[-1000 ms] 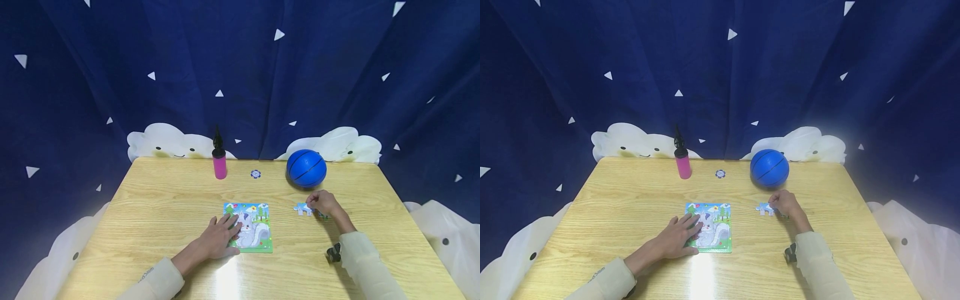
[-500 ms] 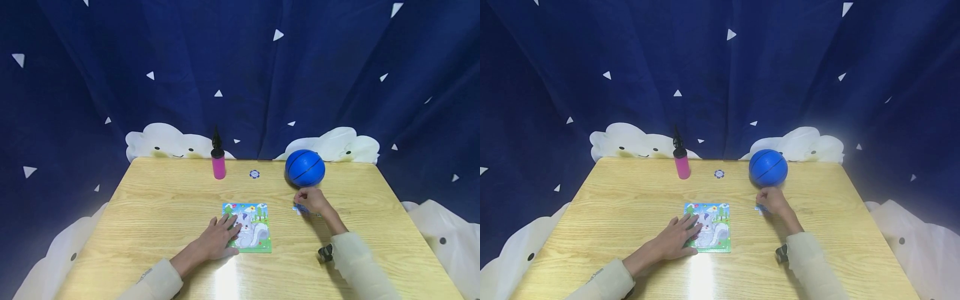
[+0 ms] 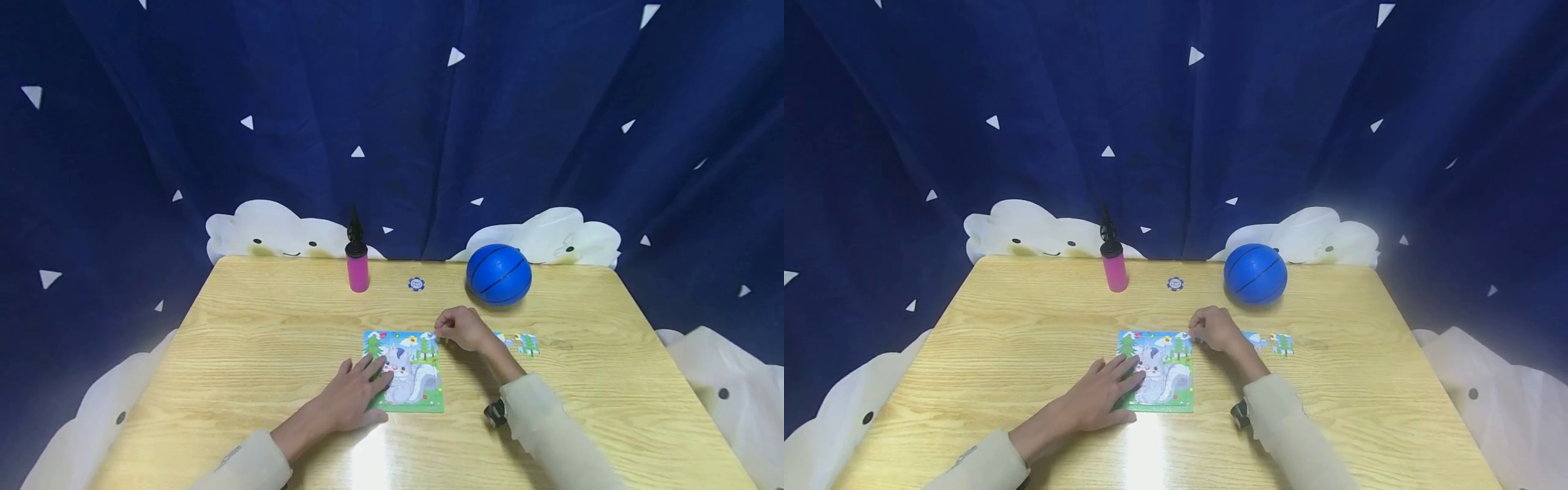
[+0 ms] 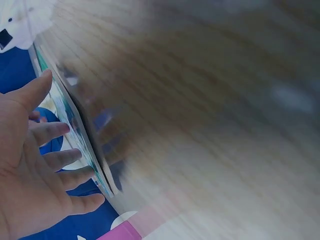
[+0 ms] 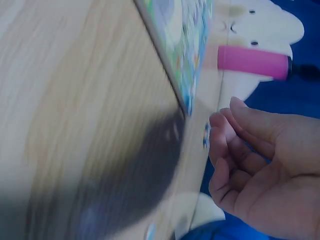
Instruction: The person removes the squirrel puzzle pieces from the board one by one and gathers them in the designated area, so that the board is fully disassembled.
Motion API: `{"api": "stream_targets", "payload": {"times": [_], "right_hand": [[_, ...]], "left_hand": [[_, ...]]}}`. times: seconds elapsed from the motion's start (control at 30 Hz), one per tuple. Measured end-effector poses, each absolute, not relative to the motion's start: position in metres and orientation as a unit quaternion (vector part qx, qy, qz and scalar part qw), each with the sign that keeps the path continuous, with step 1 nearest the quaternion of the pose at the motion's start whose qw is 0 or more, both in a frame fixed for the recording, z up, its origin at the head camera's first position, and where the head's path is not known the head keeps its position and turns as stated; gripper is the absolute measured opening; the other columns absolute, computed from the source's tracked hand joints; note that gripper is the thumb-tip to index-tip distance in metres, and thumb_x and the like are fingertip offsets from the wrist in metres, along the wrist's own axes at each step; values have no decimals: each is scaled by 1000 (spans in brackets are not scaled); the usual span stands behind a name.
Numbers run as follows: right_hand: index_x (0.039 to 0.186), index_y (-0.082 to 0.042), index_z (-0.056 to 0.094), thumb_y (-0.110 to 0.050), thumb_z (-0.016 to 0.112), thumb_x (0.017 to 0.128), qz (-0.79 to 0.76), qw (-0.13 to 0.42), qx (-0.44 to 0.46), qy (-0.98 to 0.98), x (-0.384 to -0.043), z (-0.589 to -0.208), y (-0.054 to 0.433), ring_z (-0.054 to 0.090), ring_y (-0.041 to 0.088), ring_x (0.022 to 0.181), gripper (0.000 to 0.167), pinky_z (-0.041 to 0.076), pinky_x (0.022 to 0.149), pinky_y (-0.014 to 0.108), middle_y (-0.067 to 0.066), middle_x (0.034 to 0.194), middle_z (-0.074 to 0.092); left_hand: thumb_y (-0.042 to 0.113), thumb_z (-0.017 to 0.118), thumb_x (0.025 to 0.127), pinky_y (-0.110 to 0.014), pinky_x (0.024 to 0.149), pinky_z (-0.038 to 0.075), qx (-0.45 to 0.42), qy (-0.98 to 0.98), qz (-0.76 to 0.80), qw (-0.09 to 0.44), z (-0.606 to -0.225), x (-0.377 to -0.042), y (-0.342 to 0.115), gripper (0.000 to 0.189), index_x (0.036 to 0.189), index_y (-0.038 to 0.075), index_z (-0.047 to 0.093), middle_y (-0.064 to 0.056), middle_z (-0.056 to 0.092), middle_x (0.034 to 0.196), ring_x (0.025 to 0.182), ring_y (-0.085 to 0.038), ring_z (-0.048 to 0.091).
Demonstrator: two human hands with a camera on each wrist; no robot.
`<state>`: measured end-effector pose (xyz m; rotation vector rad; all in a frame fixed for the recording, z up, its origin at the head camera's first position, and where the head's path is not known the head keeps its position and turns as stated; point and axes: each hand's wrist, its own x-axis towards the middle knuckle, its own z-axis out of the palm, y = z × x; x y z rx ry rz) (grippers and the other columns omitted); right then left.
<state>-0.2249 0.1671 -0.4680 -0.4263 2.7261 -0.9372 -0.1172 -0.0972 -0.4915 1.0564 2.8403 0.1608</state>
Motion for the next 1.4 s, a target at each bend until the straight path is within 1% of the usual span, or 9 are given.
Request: {"api": "stream_targets", "payload": {"times": [0.13,0.27,0.4,0.67,0.8,0.93,1.07,1.27,1.4], "right_hand": [[86,-7,69,-11,68,86,-326,124,-145,926,-224,-472,145,54,9,60,5,44,59,23,1,73,67],[87,-7,70,-11,69,85,-340,127,-142,921,-225,-478,127,52,8,65,5,43,61,22,-1,73,66],[88,-6,70,-10,70,83,-347,130,-142,918,-225,-482,112,53,7,65,6,43,62,21,-1,73,66],[90,-5,70,-9,71,82,-367,142,-129,910,-221,-488,92,53,7,64,9,43,59,19,0,74,65],[89,-4,70,-7,71,81,-384,149,-130,902,-219,-489,85,53,7,62,9,43,57,19,0,72,65],[91,-1,69,-5,69,81,-399,159,-138,893,-216,-488,81,55,10,61,10,43,53,19,4,72,66],[94,-1,68,-6,68,82,-391,167,-141,894,-215,-489,78,54,9,59,13,41,52,19,4,73,66],[102,-3,67,-8,68,84,-377,178,-130,900,-216,-489,76,47,9,57,19,38,51,19,1,70,57],[105,-4,66,-9,67,84,-373,180,-128,901,-216,-490,75,45,10,57,22,37,51,20,0,68,51]], "left_hand": [[58,52,87,-61,102,36,346,935,48,55,-491,-114,-101,72,143,14,43,-14,38,150,136,-39,38],[59,52,86,-60,102,36,343,937,41,57,-489,-109,-103,74,145,15,40,-13,38,150,136,-37,38],[60,53,85,-59,102,37,338,939,31,57,-490,-107,-105,76,146,17,38,-12,39,150,136,-35,39],[58,56,84,-59,101,38,323,945,26,50,-491,-106,-109,75,145,18,39,-13,39,150,137,-32,39],[57,57,84,-60,102,37,319,946,34,55,-492,-106,-111,75,145,18,40,-14,38,150,137,-33,39],[57,57,84,-60,102,36,318,945,39,58,-491,-105,-112,75,145,16,40,-15,37,150,137,-32,39],[57,57,84,-60,102,36,320,945,39,60,-490,-104,-111,75,144,16,41,-16,38,150,137,-32,40],[56,57,84,-60,103,36,317,945,42,61,-489,-104,-110,74,144,16,41,-16,37,150,136,-32,40],[56,57,84,-59,102,38,318,946,39,53,-490,-104,-109,74,143,16,43,-16,40,149,135,-32,41]]}}
